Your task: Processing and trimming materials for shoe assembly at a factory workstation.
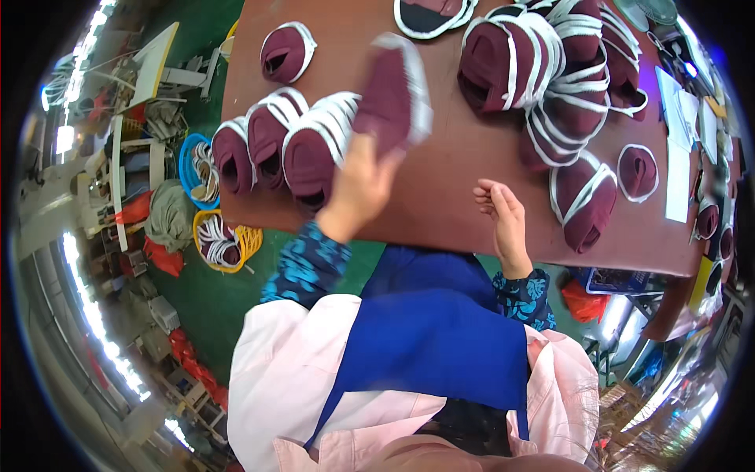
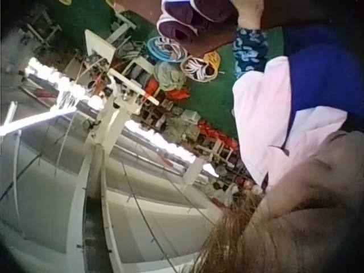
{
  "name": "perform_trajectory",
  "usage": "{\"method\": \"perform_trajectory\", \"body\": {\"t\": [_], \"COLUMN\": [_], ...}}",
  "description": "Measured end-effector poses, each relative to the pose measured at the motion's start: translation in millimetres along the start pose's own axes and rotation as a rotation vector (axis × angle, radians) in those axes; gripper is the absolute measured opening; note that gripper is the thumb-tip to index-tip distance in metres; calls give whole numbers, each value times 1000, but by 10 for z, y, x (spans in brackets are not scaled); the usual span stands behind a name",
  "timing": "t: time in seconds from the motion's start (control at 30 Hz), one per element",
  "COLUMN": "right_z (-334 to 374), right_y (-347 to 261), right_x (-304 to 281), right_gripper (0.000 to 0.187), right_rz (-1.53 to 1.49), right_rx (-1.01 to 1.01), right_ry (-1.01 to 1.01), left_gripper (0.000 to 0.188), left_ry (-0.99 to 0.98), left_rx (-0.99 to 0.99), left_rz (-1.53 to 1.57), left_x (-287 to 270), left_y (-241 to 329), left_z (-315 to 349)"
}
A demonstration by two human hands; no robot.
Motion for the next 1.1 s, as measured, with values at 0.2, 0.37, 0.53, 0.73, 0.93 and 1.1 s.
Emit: {"method": "perform_trajectory", "body": {"t": [0.2, 0.37, 0.53, 0.73, 0.93, 1.1], "right_z": [-437, -778, -1173, -1314, -1285, -1434], "right_y": [173, 328, 766, 807, 773, 320], "right_x": [-38, 112, -225, -334, -389, -165], "right_gripper": [19, 20, 31, 56, 57, 33], "right_rz": [208, 253, 234, 165, 190, 547], "right_rx": [-29, 57, 190, 492, 471, -38], "right_ry": [194, 231, 304, 380, 349, 359], "left_gripper": [29, 44, 94, 70, 64, 68], "left_ry": [-102, -147, -201, -195, 167, -452], "left_rx": [-89, -374, -804, -925, -861, -549], "left_rz": [-667, -374, -502, 65, 283, -683], "left_x": [107, 699, 1106, 1097, 1143, 1108], "left_y": [-2728, -4107, -4434, -4962, -4503, -4381], "left_z": [-1114, -1705, -1916, -1871, -1783, -1871]}}
Point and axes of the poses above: each hand's wrist, its own z-axis away from the middle knuckle, its own x-axis out of the palm, y = z × x, the point moved 6 cm from there along -z, towards the middle knuckle, and after that the axes turned 14 degrees about -z, right-handed, at the moved point
